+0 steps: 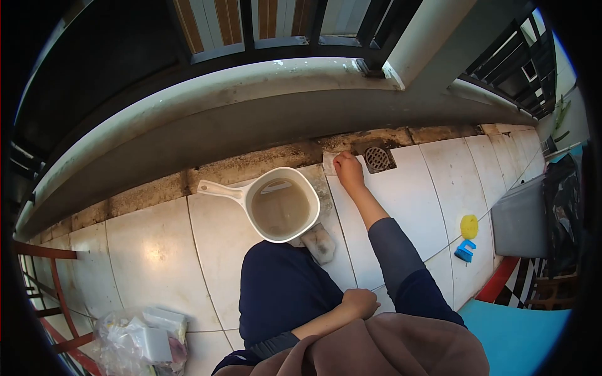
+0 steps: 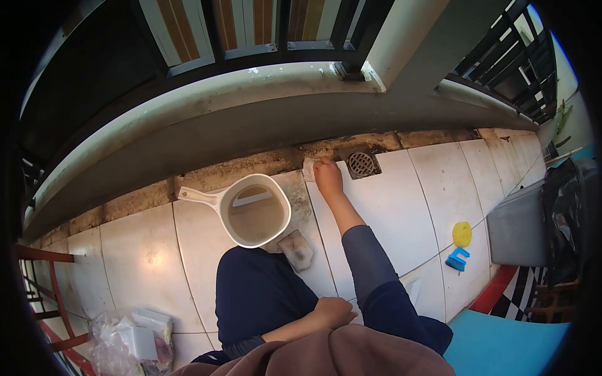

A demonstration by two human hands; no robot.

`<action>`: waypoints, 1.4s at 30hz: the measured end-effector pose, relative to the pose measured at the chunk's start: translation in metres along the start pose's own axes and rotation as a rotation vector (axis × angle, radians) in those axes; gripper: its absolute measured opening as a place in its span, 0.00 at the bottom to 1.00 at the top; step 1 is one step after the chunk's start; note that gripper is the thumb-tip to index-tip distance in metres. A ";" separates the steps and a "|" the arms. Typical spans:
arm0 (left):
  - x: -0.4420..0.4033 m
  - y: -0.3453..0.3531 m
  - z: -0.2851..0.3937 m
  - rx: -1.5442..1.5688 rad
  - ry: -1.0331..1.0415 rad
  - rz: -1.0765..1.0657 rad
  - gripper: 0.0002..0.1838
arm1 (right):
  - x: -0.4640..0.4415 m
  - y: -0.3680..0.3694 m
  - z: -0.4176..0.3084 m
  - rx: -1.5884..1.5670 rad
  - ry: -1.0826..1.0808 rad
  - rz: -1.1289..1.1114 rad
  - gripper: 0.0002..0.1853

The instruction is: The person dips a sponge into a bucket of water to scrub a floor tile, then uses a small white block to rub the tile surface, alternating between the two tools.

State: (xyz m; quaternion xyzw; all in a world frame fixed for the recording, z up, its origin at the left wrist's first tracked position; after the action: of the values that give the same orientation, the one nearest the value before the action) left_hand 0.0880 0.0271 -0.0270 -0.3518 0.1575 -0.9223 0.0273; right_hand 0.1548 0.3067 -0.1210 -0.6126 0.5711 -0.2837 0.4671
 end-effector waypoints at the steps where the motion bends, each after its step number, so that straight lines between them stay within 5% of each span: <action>1: 0.001 0.000 0.000 -0.013 -0.001 -0.009 0.21 | 0.001 0.003 -0.009 -0.016 -0.031 0.013 0.03; 9: 0.001 0.001 -0.009 -0.044 -0.034 0.031 0.24 | 0.052 -0.011 -0.012 -0.004 -0.115 -0.064 0.03; 25: 0.005 0.015 -0.019 -0.158 0.133 0.056 0.24 | 0.347 -0.106 -0.039 0.022 0.045 -0.256 0.10; 33: 0.013 0.013 -0.018 -0.114 0.134 0.099 0.24 | 0.358 -0.090 -0.051 0.277 0.083 -0.590 0.40; 42: 0.001 0.015 -0.020 -0.107 0.047 0.080 0.24 | 0.243 -0.057 -0.031 0.322 0.070 -0.612 0.40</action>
State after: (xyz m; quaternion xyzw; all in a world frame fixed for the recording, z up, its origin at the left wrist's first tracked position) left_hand 0.0728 0.0182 -0.0451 -0.3243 0.2213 -0.9188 0.0417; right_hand 0.1979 0.0596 -0.1030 -0.6638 0.3245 -0.5178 0.4313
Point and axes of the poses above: each hand's wrist, its own x-axis away from the middle knuckle, its own y-axis out of the palm, z = x × y, the point moved 2 cm from there along -x, towards the middle knuckle, and after that the axes turned 9 degrees about -z, right-handed, at the moved point
